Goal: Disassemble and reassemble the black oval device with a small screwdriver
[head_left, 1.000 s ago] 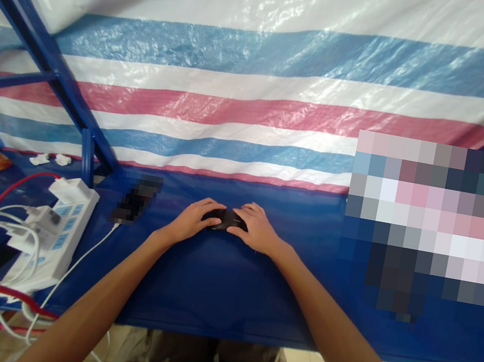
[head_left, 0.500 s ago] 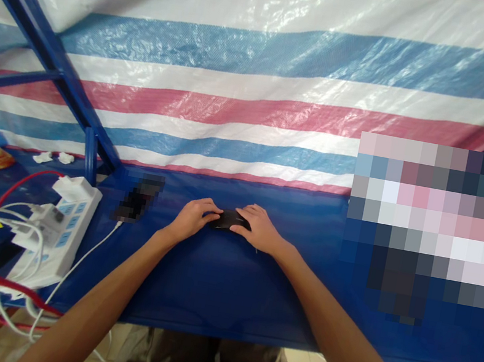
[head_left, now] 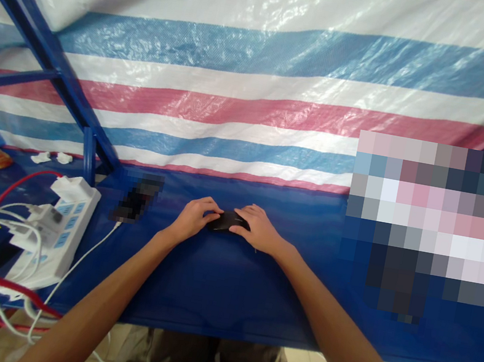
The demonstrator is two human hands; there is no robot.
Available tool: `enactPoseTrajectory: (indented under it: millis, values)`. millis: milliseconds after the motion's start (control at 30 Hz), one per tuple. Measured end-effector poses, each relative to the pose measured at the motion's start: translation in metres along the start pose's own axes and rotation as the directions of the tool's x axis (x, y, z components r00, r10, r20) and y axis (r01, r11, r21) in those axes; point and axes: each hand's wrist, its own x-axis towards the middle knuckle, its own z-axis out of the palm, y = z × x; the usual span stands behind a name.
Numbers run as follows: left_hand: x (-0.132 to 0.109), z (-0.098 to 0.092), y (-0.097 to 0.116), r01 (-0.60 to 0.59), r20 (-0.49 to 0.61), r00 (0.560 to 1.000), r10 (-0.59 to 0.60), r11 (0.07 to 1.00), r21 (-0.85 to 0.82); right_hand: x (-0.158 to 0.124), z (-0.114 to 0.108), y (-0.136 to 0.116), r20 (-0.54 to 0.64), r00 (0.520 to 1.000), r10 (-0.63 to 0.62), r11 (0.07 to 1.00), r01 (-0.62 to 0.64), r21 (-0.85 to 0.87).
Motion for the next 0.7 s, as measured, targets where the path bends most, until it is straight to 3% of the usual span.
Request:
enactPoseTrajectory:
  millis: [233, 500, 700]
  values:
    - [-0.002, -0.008, -0.003, -0.023, 0.102, 0.994, 0.035, 0.992, -0.123, 0.001, -0.001, 0.0, 0.018, 1.0, 0.007, 1.0, -0.007, -0.003]
    - [-0.004, -0.004, 0.002, -0.02, 0.168, 0.986, 0.02, 1.0, 0.0, 0.0, -0.001, -0.001, 0.038, 0.999, 0.028, 1.0, -0.028, 0.009]
    - [-0.005, -0.003, 0.01, -0.014, 0.207, 0.978, -0.014, 0.991, 0.132, -0.002, -0.003, -0.003, 0.039, 0.999, -0.023, 1.0, 0.023, -0.009]
